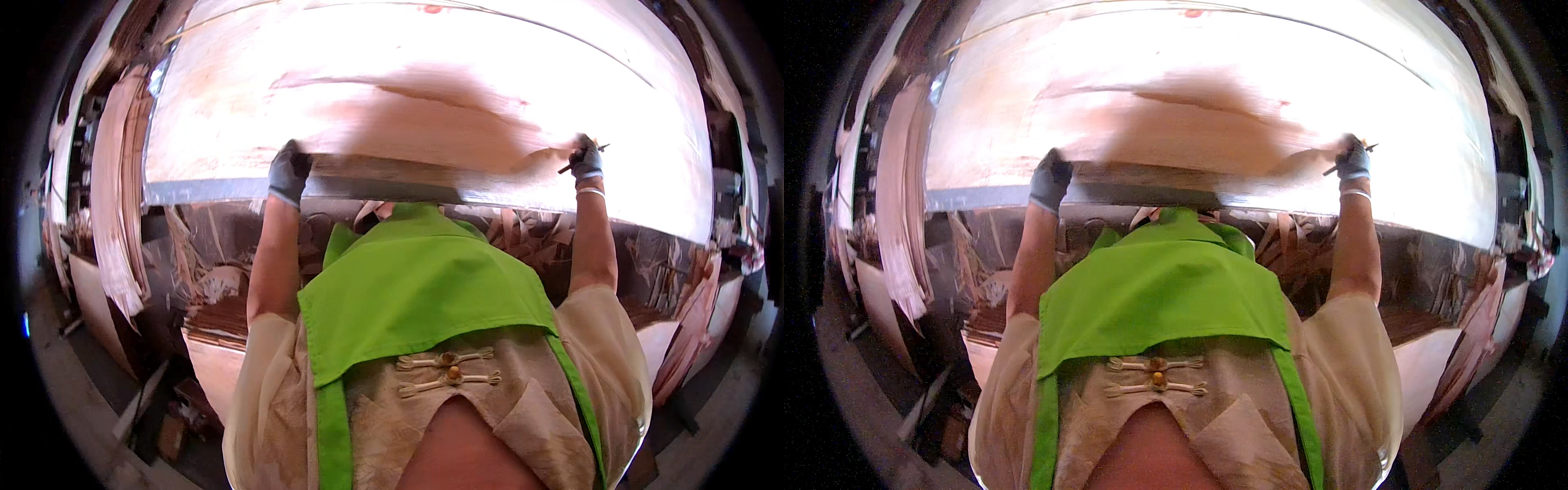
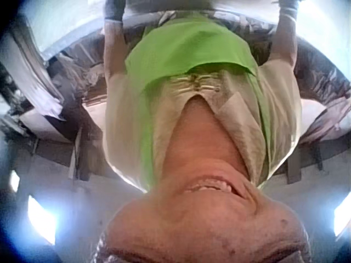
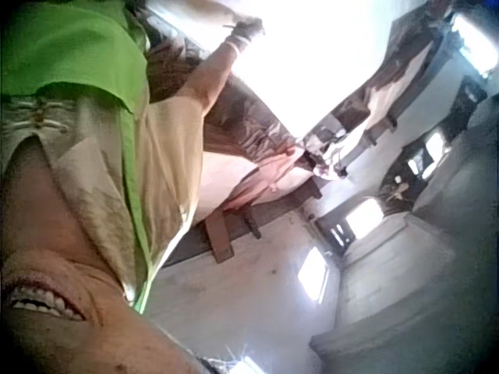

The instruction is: The person sorts and stacks large wood veneer sheets in a factory environment. The person picks up individual veneer sheets, inspects them for quality, and places them onto different stacks on wooden tables.

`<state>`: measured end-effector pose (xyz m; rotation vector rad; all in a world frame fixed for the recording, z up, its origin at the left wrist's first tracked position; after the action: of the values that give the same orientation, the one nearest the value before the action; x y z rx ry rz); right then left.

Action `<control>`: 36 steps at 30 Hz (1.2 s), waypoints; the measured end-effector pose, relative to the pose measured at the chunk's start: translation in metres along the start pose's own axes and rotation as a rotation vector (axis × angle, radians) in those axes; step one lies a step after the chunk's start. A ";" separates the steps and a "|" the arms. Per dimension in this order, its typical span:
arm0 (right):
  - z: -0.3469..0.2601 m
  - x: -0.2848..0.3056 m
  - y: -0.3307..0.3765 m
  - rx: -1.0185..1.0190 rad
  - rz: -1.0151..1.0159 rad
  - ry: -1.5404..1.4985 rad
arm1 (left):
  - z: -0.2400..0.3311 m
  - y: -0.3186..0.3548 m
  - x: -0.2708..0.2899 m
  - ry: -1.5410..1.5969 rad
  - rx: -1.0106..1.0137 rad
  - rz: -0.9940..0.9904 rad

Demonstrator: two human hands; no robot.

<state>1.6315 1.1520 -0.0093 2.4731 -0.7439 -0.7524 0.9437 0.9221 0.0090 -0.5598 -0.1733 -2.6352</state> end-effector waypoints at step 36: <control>0.018 0.012 0.039 -0.175 -0.240 0.294 | -0.054 0.048 -0.009 -0.682 0.582 0.186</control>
<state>1.6150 1.1105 -0.0059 2.4617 -0.2670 -0.4921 0.9534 0.8718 -0.0424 -1.1549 -0.9933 -1.9743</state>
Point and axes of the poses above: each hand's wrist, its own y-axis away from the middle knuckle, its own x-axis out of the back of the hand, z = x × y, the point moved 8 cm from there along -y, towards the middle knuckle, and after that the axes turned 12 degrees about -y, right-handed, at the moved point
